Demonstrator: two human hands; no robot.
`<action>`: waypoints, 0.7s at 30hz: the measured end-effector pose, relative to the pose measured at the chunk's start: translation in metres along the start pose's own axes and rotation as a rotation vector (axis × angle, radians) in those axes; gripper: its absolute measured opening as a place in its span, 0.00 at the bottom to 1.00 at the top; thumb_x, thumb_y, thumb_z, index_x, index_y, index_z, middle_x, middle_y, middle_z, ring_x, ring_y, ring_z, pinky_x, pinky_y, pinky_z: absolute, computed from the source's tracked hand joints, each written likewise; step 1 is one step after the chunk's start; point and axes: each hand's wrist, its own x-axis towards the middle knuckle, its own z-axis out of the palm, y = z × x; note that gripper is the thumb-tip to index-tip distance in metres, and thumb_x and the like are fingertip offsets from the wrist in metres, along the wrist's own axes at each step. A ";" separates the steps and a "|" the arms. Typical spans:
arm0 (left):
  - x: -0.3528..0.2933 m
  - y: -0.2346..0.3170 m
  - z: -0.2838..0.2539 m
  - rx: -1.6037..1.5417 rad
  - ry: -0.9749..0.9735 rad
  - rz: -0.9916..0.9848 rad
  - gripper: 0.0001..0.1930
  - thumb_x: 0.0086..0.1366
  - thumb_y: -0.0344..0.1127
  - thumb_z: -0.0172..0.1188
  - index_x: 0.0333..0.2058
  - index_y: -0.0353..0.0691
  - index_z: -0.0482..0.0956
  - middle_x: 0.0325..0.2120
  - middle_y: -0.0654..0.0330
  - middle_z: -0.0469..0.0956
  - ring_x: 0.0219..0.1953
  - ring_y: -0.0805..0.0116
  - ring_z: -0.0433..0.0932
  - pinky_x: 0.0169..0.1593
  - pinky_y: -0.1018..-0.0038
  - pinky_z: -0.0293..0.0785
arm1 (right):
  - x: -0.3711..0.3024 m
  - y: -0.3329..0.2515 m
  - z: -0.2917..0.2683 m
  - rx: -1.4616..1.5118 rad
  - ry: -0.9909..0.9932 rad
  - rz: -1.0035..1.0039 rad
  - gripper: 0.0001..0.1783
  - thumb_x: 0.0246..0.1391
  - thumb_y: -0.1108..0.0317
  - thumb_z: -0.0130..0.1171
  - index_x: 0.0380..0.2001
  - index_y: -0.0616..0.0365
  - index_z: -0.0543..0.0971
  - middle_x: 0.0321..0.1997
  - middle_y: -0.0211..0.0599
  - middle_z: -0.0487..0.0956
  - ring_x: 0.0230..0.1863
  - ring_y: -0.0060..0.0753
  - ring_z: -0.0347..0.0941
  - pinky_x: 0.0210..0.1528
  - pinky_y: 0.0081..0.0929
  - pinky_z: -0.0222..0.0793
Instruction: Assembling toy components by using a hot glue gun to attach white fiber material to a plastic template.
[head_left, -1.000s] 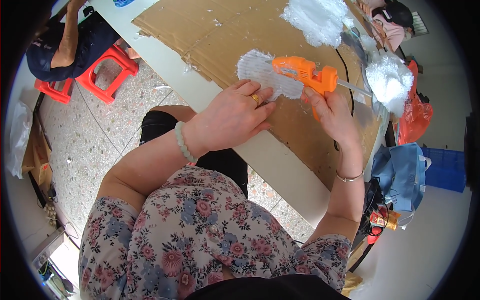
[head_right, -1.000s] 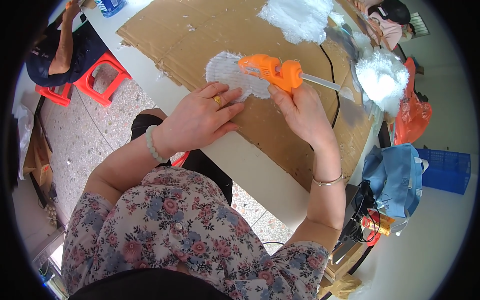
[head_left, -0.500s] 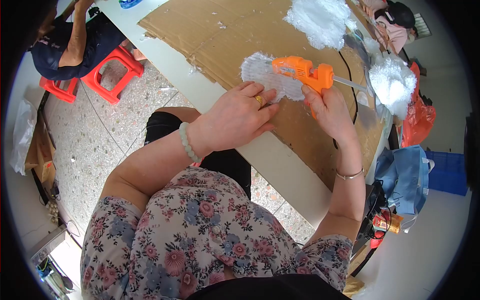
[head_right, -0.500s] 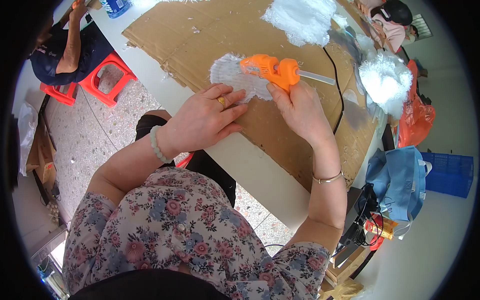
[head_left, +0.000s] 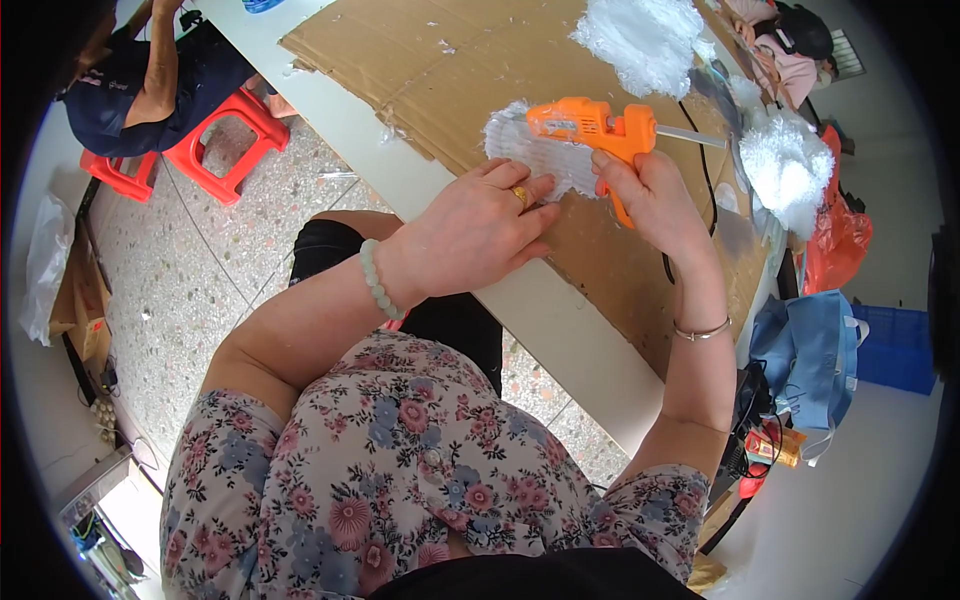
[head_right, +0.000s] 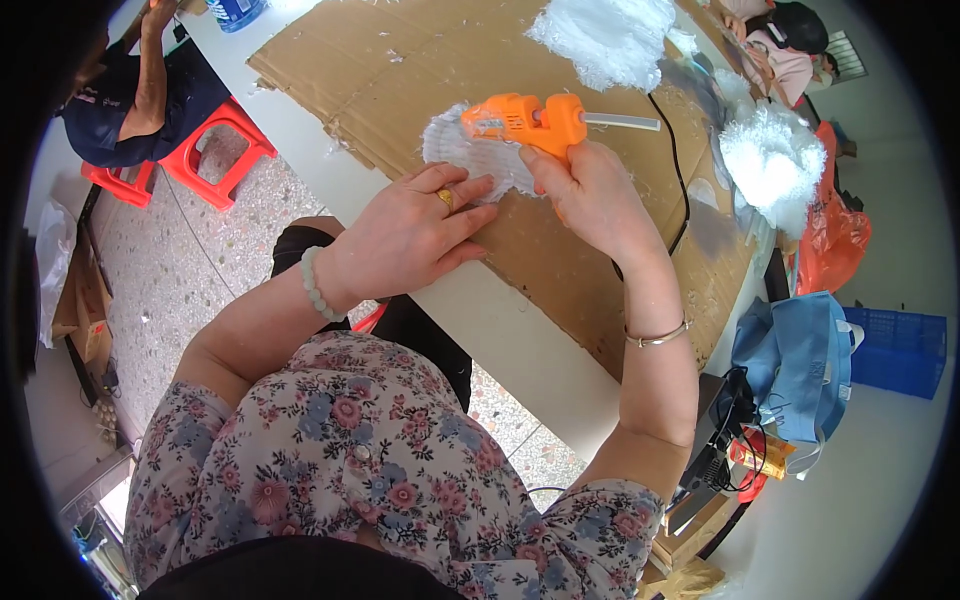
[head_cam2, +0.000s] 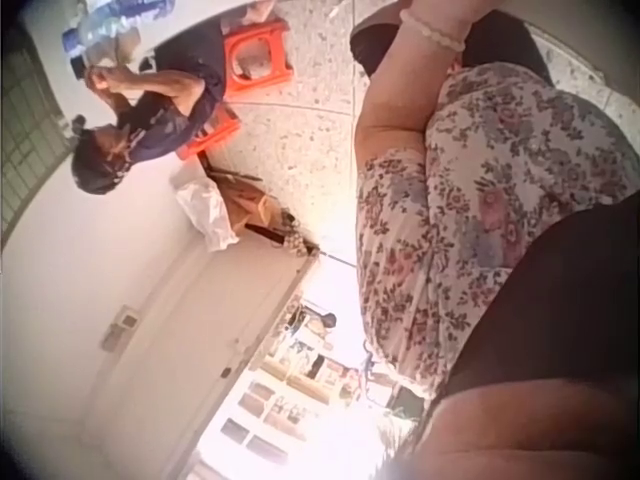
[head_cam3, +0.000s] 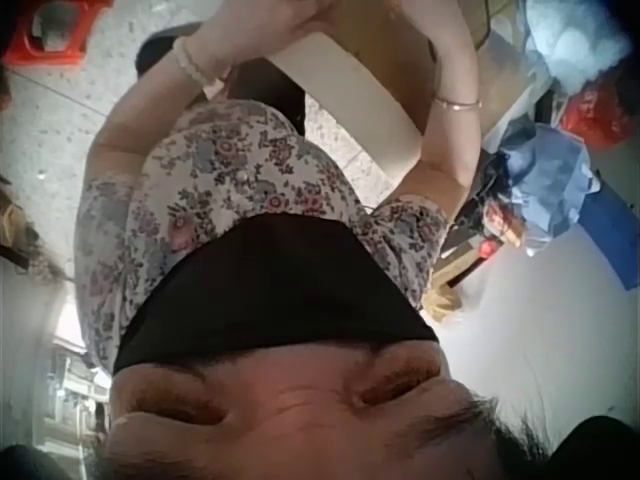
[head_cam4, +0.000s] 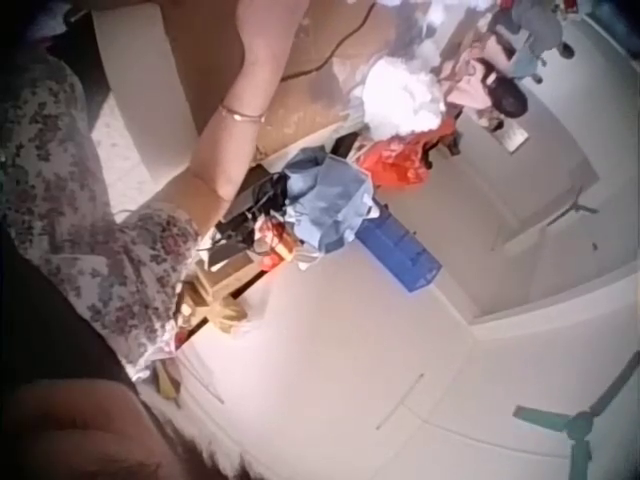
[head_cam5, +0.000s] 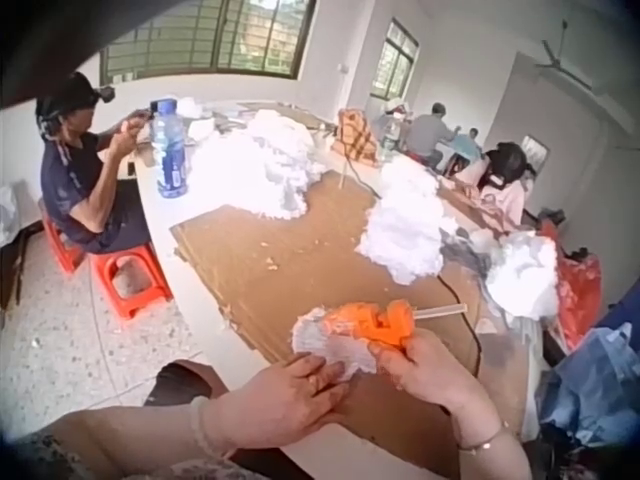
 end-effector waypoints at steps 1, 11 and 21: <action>0.000 0.000 0.000 0.000 0.000 -0.003 0.20 0.49 0.41 0.64 0.39 0.36 0.78 0.42 0.56 0.75 0.44 0.61 0.71 0.51 0.69 0.68 | 0.000 0.002 0.000 -0.001 -0.003 0.000 0.20 0.59 0.56 0.51 0.26 0.64 0.75 0.17 0.28 0.69 0.21 0.19 0.63 0.24 0.22 0.60; 0.000 0.000 0.001 -0.002 0.008 0.000 0.19 0.49 0.41 0.64 0.39 0.36 0.78 0.42 0.57 0.75 0.44 0.61 0.71 0.50 0.70 0.68 | -0.001 0.000 0.005 -0.059 0.054 -0.208 0.20 0.59 0.57 0.51 0.26 0.65 0.76 0.15 0.28 0.67 0.17 0.20 0.62 0.22 0.23 0.59; 0.000 -0.001 0.003 -0.006 0.001 -0.009 0.19 0.49 0.41 0.64 0.39 0.36 0.78 0.42 0.57 0.75 0.44 0.61 0.71 0.49 0.69 0.69 | -0.002 0.002 -0.001 -0.198 0.154 -0.171 0.22 0.58 0.55 0.51 0.21 0.65 0.74 0.13 0.34 0.66 0.17 0.26 0.63 0.22 0.27 0.59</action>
